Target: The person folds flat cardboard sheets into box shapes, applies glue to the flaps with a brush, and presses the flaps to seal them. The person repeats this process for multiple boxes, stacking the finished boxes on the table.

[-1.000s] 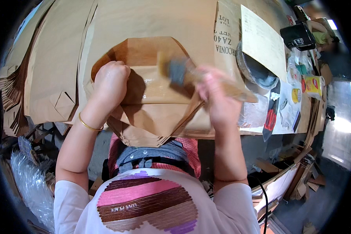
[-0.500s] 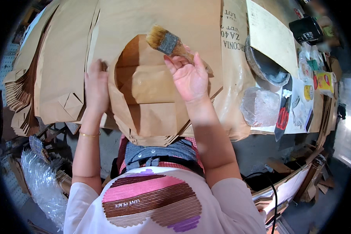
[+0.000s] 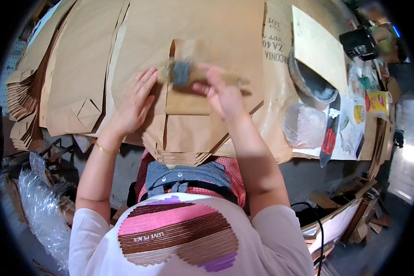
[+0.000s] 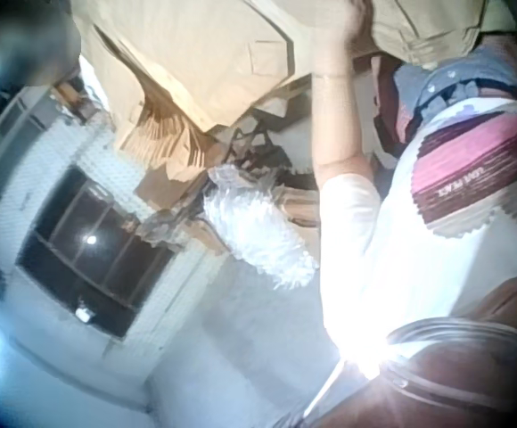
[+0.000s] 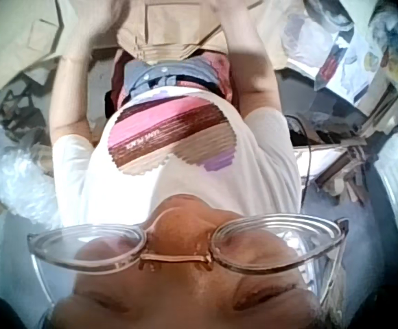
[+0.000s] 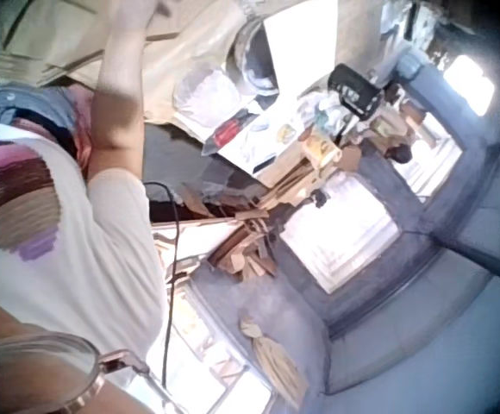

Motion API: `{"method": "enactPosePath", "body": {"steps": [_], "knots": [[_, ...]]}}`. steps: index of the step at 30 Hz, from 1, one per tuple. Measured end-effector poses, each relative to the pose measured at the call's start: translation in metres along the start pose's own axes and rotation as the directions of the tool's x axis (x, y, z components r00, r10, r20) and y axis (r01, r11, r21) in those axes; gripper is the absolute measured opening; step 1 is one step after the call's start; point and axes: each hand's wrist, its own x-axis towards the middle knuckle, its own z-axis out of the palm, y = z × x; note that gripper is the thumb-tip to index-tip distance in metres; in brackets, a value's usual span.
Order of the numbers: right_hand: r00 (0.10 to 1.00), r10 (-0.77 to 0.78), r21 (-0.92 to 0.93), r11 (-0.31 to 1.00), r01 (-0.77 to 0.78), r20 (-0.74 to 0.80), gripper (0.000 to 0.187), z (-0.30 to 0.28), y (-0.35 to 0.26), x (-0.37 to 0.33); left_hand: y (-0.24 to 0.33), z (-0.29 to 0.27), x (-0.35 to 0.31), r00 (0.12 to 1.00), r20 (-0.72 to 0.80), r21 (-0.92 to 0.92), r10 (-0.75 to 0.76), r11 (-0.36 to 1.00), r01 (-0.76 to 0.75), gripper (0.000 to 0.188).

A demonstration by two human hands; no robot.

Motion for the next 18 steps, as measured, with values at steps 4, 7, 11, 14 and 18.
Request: {"method": "enactPosePath", "body": {"steps": [4, 7, 11, 14, 18], "knots": [[0.970, 0.236, -0.502, 0.832, -0.235, -0.062, 0.027, 0.008, -0.021, -0.086, 0.001, 0.023, 0.004, 1.000, -0.020, 0.260, 0.003, 0.966, 0.002, 0.065], [0.978, 0.013, -0.919, 0.345, 0.190, 0.207, 0.020, 0.024, -0.071, -0.111, 0.002, 0.019, 0.000, 1.000, -0.028, 0.294, -0.005, 0.956, 0.013, 0.066], [0.832, 0.089, -0.792, -0.265, 0.550, 0.548, 0.031, 0.045, -0.078, -0.116, 0.001, 0.019, -0.001, 1.000, -0.028, 0.317, -0.006, 0.948, 0.015, 0.065], [0.811, 0.238, -0.769, -0.261, 0.583, 0.534, 0.031, 0.046, -0.065, -0.128, 0.002, 0.023, 0.000, 0.999, -0.043, 0.319, 0.020, 0.948, -0.006, 0.065], [0.811, 0.249, -0.820, -0.095, 0.564, 0.529, 0.031, 0.049, -0.044, -0.144, 0.000, 0.026, -0.001, 0.995, -0.084, 0.374, 0.044, 0.927, -0.009, 0.064]]}}
